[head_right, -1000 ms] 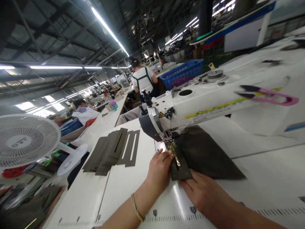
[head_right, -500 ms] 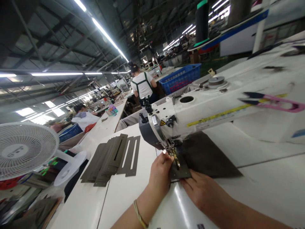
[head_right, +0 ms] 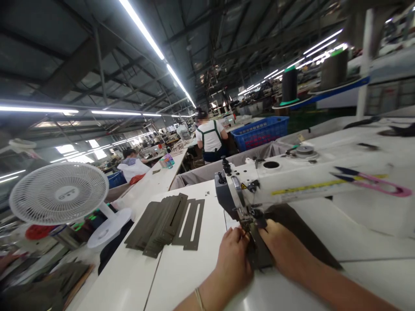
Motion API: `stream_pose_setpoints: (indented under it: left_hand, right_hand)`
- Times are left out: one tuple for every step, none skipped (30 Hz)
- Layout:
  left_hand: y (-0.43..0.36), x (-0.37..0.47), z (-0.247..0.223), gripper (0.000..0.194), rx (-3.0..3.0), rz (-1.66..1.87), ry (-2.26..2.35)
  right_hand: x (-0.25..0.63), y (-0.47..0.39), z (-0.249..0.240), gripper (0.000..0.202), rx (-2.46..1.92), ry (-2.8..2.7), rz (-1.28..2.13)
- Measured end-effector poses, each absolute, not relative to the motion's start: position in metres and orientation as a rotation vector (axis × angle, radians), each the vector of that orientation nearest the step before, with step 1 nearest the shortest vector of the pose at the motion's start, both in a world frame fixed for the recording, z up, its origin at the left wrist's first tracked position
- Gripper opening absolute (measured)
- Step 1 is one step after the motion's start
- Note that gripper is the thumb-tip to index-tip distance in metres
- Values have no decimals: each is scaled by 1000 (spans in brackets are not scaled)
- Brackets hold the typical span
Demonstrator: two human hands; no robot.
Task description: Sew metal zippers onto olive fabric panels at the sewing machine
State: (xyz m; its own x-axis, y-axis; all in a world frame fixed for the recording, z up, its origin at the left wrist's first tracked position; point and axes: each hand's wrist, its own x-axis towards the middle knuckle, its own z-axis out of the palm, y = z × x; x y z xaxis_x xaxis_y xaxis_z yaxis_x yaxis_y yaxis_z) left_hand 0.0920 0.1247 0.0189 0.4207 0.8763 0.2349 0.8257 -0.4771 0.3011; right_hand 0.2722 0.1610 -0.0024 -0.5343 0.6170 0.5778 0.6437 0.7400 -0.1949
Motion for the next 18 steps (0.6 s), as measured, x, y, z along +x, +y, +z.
stream_pose_setpoints:
  left_hand:
    - [124,93,19,43,2517,551,1537]
    - [124,93,19,43,2510,552,1547]
    - [123,94,18,43,2510,547,1552]
    - [122,94,18,42,2516,541,1553]
    - [122,94,17,42,2528,538,1550]
    - [122,94,16,41,2547,542,1547]
    - [121,94,15,41,2573,552,1544]
    - [121,95,14,40,2604,564,1540]
    - [121,95,14,38,2638,577,1535]
    - [122,95,13,36,2670,588,1530]
    - [122,96,13,32,2699,594,1525]
    - [123,96,14,29,2723,593,1520]
    - [123,96,15,26,2740,592,1517]
    - [123,96,16,24,2751,592,1515]
    - [124,96,17,23,2758,589,1512]
    - [124,96,18,23,2760,587,1511]
    - [124,97,19,22,2760,581,1507]
    - [124,97,20,22,2757,576,1502]
  right_hand:
    - [272,166,0,27,-934,-2321,6]
    - [272,170,2,27,-930,-2330,40]
    - [272,174,3,27,-938,-2328,51]
    - [273,178,2,27,-959,-2316,52]
    - [274,182,1,26,-987,-2299,59]
    - [274,185,-1,24,-1017,-2280,65]
    - [275,188,-4,22,-1046,-2262,71]
    - [275,190,-7,20,-1072,-2247,75]
    - [275,192,-9,18,-1094,-2238,78]
    - [275,194,-11,18,-1114,-2233,76]
    - [274,195,-12,18,-1133,-2230,68]
    - [274,195,-13,19,-1153,-2228,54]
    - [273,195,-13,19,-1176,-2227,33]
    - [273,194,-12,19,-1202,-2226,5]
    - [273,193,-11,19,-1231,-2225,-26]
    - [273,191,-9,19,-1260,-2227,-60]
    - [273,189,-8,19,-1290,-2231,-93]
    - [273,187,-8,21,-1320,-2238,-126]
